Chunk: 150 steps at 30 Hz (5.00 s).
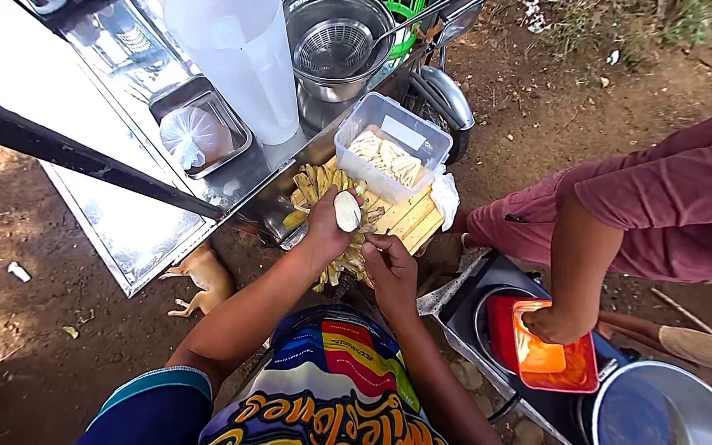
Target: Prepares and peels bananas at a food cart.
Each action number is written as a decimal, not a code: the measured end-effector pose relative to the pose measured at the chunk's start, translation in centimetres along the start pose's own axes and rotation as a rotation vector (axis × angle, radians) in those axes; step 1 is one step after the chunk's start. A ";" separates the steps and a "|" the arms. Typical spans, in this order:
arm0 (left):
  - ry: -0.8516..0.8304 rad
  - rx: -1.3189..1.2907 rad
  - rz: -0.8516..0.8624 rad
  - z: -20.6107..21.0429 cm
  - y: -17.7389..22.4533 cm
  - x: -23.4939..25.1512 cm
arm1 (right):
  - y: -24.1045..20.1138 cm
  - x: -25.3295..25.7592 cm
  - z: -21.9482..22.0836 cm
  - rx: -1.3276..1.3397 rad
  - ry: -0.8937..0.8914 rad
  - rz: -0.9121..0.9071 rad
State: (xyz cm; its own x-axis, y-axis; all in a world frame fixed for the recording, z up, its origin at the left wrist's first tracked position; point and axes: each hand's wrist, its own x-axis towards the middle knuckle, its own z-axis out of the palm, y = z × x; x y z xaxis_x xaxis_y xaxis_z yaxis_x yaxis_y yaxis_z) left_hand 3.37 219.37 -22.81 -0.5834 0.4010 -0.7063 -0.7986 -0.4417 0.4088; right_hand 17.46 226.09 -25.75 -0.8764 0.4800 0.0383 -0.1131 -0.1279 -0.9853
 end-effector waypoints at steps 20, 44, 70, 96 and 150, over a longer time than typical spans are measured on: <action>-0.266 0.131 0.117 -1.0 -0.6 -3.1 | 0.2 1.1 1.1 0.011 0.055 0.057; -0.065 -0.050 0.102 0.3 0.3 -1.6 | -1.2 -1.4 0.5 0.003 -0.018 -0.055; -0.020 -0.031 0.085 0.1 -1.4 -1.6 | 0.7 0.5 0.7 0.022 0.027 0.063; -0.186 0.092 0.136 -0.3 -1.3 -3.8 | 0.5 0.0 0.7 -0.010 0.031 0.020; -0.188 0.289 0.484 -0.8 -0.9 -0.2 | 1.1 -0.1 -0.4 0.058 -0.087 0.096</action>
State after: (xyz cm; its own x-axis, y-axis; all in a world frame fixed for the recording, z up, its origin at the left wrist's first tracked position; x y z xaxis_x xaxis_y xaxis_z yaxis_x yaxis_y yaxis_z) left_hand 4.32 219.10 -23.50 -0.8865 0.3553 -0.2963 -0.4275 -0.3842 0.8183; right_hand 17.62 226.19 -26.93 -0.9213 0.3868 -0.0389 -0.0514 -0.2204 -0.9740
